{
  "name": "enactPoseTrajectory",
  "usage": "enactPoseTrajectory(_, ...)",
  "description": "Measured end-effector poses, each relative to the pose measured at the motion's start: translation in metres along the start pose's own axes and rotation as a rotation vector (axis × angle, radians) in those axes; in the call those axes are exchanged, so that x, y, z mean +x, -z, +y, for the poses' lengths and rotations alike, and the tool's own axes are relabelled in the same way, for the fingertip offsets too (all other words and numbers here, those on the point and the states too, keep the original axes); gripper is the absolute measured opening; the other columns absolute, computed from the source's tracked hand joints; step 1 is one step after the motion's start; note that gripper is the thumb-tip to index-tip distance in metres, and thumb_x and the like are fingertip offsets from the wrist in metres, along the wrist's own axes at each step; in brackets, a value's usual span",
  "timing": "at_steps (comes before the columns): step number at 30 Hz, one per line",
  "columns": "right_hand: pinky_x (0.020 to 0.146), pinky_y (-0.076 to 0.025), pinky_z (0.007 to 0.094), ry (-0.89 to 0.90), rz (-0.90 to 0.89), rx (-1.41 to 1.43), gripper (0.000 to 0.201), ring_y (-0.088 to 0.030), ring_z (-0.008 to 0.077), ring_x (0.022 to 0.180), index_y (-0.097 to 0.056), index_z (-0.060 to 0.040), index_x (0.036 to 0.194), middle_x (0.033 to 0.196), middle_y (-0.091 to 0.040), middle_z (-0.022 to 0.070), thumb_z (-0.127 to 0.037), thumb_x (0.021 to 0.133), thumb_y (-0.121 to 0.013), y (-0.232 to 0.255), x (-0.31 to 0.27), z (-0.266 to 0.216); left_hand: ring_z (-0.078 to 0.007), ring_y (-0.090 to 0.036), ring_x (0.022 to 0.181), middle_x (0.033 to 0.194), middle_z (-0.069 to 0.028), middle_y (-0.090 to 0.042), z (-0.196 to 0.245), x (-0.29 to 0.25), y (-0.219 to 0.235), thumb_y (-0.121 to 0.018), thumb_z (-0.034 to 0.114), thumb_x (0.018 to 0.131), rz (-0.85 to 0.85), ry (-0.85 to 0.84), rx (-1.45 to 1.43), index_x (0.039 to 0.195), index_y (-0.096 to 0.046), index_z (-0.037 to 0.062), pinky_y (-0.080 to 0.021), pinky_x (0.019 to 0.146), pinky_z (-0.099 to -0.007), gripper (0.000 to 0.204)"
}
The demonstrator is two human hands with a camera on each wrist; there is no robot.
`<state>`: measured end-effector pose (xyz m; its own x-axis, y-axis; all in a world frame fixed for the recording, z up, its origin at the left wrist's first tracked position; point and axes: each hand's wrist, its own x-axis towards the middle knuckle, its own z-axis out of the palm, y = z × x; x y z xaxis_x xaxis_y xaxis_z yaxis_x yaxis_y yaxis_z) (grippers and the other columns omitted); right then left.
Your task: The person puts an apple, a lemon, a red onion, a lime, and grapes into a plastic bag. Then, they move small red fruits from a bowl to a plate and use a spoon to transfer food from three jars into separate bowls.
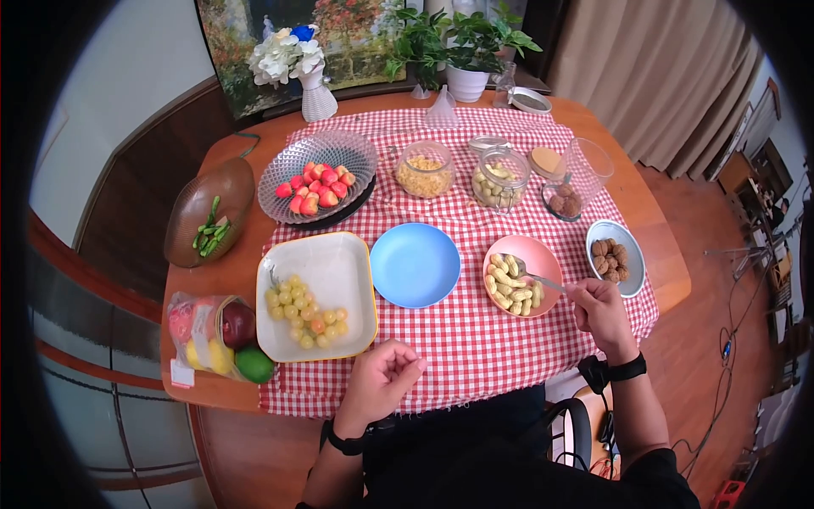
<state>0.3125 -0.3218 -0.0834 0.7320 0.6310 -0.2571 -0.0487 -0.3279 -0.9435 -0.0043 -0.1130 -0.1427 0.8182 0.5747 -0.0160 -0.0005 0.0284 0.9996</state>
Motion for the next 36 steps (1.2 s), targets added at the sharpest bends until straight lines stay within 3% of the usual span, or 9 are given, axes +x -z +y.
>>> enactPoseTrajectory(9,0.041,-0.026,0.0239,-0.063,0.03,0.26,0.021,-0.035,0.0063,0.042,-0.065,-0.0038,0.086,0.055,-0.048,-0.0021,-0.014,0.104,-0.061,0.012,-0.001,0.01,0.0016,-0.05,0.057,0.069,0.0039,-0.061,-0.001,0.001,-0.002,-0.072,0.005,0.098,0.003,-0.005,-0.004,0.089,-0.063,0.0009,-0.038,0.05,-0.0168,0.012)
enactPoseTrajectory(17,0.039,-0.027,0.0238,0.047,0.099,0.336,0.022,-0.035,0.006,0.04,-0.064,-0.0038,0.084,0.053,-0.047,-0.0023,-0.015,0.103,-0.062,0.029,0.006,-0.036,-0.0007,-0.052,0.062,0.074,0.0017,-0.062,0.001,0.0,0.0,-0.068,0.002,0.099,-0.028,0.009,0.016,0.094,-0.061,0.001,-0.041,0.054,-0.0176,0.009)
enactPoseTrajectory(22,0.039,-0.025,0.0234,0.141,0.198,0.226,0.022,-0.032,0.005,0.041,-0.061,-0.0057,0.084,0.054,-0.044,-0.005,-0.017,0.104,-0.062,0.028,0.035,-0.083,-0.0009,-0.053,0.061,0.074,0.0019,-0.062,0.002,0.0,0.0,-0.068,0.002,0.099,-0.027,0.004,0.033,0.094,-0.062,0.0011,-0.041,0.054,-0.0178,0.009)
enactPoseTrajectory(25,0.044,-0.032,0.0247,0.245,0.201,0.093,0.024,-0.045,0.0063,0.046,-0.065,-0.0003,0.086,0.059,-0.052,-0.0027,-0.018,0.102,-0.063,0.021,0.064,-0.102,-0.001,-0.053,0.061,0.074,0.0019,-0.062,-0.001,0.0,0.0,-0.069,0.002,0.099,-0.028,-0.011,0.017,0.094,-0.061,0.0012,-0.041,0.054,-0.0177,0.009)
enactPoseTrajectory(29,0.054,-0.049,0.0375,0.661,0.416,-0.715,0.029,-0.064,0.0255,0.054,-0.07,0.0076,0.087,0.065,-0.067,0.019,-0.019,0.097,-0.067,-0.006,0.096,-0.105,-0.0009,-0.052,0.061,0.074,0.0018,-0.062,-0.003,0.0,0.0,-0.069,0.002,0.099,-0.019,-0.011,0.018,0.094,-0.061,0.0012,-0.041,0.054,-0.0176,0.009)
enactPoseTrajectory(30,0.058,-0.051,0.0416,0.687,0.426,-0.765,0.028,-0.066,0.0323,0.057,-0.069,0.0083,0.086,0.069,-0.065,0.0257,-0.019,0.094,-0.068,-0.013,0.091,-0.11,0.0002,-0.052,0.061,0.073,0.003,-0.062,-0.004,0.0,-0.002,-0.071,0.004,0.098,-0.001,-0.008,-0.009,0.092,-0.062,0.0012,-0.041,0.054,-0.0171,0.01)
enactPoseTrajectory(33,0.056,-0.049,0.0405,0.757,0.42,-0.63,0.029,-0.065,0.0303,0.055,-0.068,0.0079,0.086,0.066,-0.064,0.024,-0.019,0.095,-0.068,-0.01,0.09,-0.1,0.0013,-0.051,0.06,0.072,0.004,-0.061,-0.001,-0.001,-0.002,-0.073,0.004,0.097,0.026,-0.005,-0.043,0.091,-0.063,0.0011,-0.04,0.054,-0.0165,0.012)
enactPoseTrajectory(34,0.055,-0.048,0.0391,0.665,0.4,-0.625,0.031,-0.063,0.0278,0.053,-0.068,0.0084,0.084,0.064,-0.063,0.0215,-0.02,0.096,-0.068,-0.007,0.081,-0.101,0.0013,-0.051,0.061,0.073,0.0039,-0.062,0.001,-0.001,-0.001,-0.073,0.004,0.097,0.012,-0.007,-0.043,0.091,-0.063,0.001,-0.041,0.054,-0.0164,0.012)
enactPoseTrajectory(36,0.052,-0.044,0.0347,0.589,0.369,-0.595,0.031,-0.058,0.0164,0.052,-0.066,0.0076,0.082,0.059,-0.06,0.0131,-0.02,0.096,-0.07,0.001,0.061,-0.096,0.0013,-0.052,0.061,0.073,0.0035,-0.062,0.002,-0.001,0.0,-0.072,0.004,0.097,0.017,-0.016,-0.018,0.091,-0.063,0.0009,-0.041,0.054,-0.0164,0.011)
